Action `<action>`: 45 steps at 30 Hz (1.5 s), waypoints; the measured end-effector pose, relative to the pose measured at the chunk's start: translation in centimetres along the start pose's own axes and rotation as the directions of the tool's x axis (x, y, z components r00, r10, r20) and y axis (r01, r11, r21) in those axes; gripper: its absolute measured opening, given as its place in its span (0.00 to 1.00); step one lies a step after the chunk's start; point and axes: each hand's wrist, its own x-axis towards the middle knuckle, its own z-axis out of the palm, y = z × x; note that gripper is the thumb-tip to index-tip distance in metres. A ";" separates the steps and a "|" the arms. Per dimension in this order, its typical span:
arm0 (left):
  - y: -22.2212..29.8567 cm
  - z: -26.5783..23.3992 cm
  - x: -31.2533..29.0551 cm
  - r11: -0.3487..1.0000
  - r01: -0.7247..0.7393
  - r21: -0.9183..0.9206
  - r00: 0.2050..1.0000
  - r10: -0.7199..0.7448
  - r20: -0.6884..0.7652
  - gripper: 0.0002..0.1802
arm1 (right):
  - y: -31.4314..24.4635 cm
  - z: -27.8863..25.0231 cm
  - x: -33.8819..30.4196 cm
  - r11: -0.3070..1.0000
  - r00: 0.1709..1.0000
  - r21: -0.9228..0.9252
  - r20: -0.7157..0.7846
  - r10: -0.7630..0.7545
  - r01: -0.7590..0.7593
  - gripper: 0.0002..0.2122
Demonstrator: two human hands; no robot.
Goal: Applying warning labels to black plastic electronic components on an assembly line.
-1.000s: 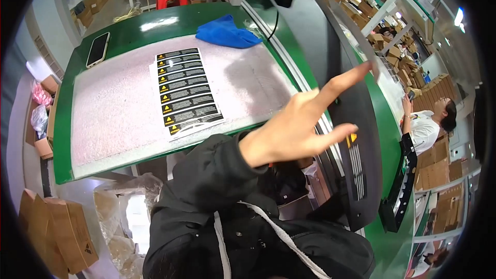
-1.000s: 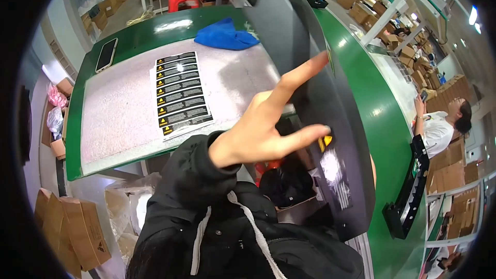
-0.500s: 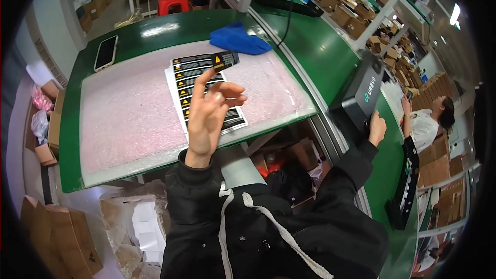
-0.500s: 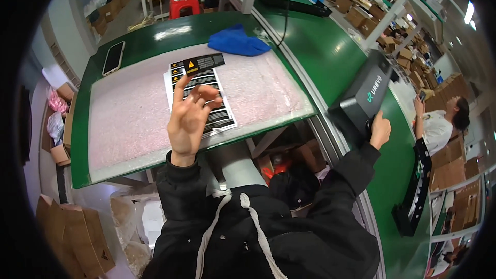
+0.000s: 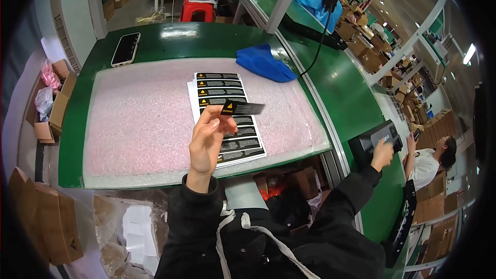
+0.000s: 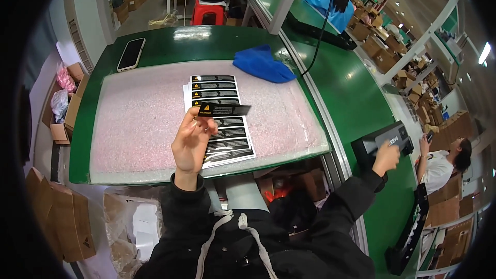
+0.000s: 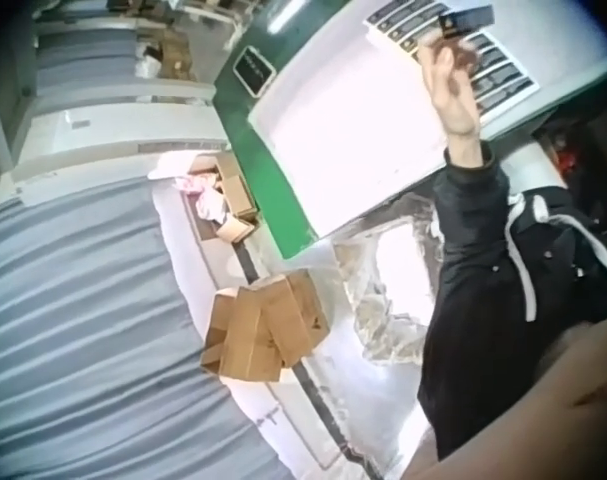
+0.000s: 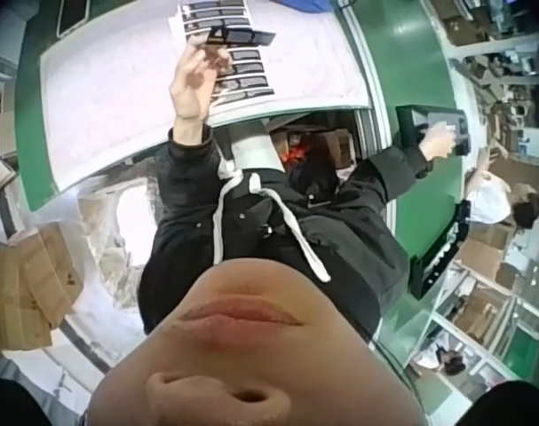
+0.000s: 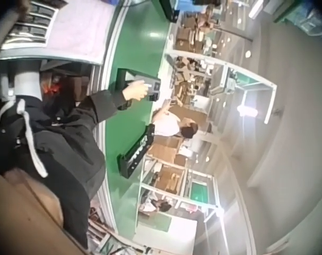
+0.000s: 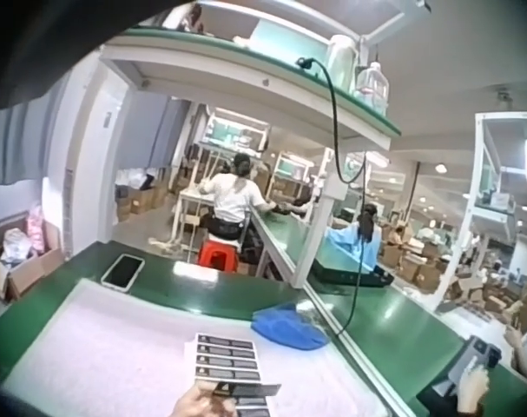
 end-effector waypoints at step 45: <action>-1.2 -1.4 8.2 0.472 -0.172 0.864 0.833 -0.399 0.384 0.36 | -24.3 -1.7 -20.3 -0.435 0.270 0.687 -0.667 -0.694 0.582 0.14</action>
